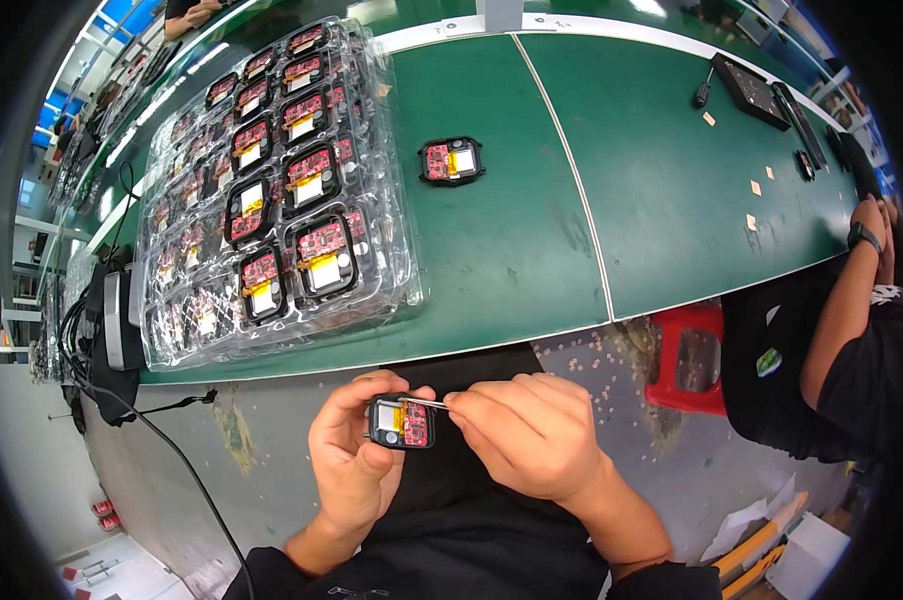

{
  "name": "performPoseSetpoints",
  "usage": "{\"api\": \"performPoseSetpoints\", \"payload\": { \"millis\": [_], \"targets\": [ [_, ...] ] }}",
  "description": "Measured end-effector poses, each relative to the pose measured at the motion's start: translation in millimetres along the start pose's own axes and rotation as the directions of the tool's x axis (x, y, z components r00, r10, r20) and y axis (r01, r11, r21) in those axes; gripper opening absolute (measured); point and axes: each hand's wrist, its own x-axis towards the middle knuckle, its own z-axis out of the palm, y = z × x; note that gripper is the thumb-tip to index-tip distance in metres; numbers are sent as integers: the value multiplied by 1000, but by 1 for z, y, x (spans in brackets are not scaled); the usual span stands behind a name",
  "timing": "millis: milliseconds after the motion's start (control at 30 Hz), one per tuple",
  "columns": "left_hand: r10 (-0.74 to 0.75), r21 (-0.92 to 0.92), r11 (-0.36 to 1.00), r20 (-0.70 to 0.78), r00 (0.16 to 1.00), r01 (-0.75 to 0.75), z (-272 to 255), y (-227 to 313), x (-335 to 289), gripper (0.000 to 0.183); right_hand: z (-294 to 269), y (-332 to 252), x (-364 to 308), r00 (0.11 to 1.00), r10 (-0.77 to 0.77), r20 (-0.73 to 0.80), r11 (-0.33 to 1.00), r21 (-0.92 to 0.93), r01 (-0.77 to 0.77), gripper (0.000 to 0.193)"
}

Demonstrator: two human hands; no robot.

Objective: The recorder uses tweezers to assemble or repair small electronic devices (smartwatches) at a factory workbench.

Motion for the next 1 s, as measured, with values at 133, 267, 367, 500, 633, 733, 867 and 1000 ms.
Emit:
{"api": "performPoseSetpoints", "payload": {
  "millis": [133,267,367,500,633,733,867,1000],
  "targets": [
    [-2,24,1000,20,1000,2,1,-2,4,61,-1,2,-1,999,-43,-2,989,-143,42,23],
    [-4,49,999,20,1000,4,-1,0,4,59,2,3,-2,997,-80,3,982,-169,79,23],
    [28,112,993,39,999,-32,-4,0,5,59,7,2,-3,996,-85,-1,971,-222,83,24],
    [-10,110,994,-48,999,15,9,3,4,64,4,3,-5,999,-49,2,982,-185,49,24],
    [28,89,996,9,1000,-29,3,2,1,67,-13,14,2,998,7,64,997,78,-12,25],
    [71,99,992,34,997,-74,3,5,5,65,-23,20,13,998,12,-67,999,30,-10,29],
    [59,120,990,74,995,-68,16,6,12,64,-30,29,47,979,29,-204,978,-195,-70,31],
    [223,414,826,386,895,-384,29,-1,29,61,-30,37,91,981,175,-89,884,-425,-196,31]
  ]
}}
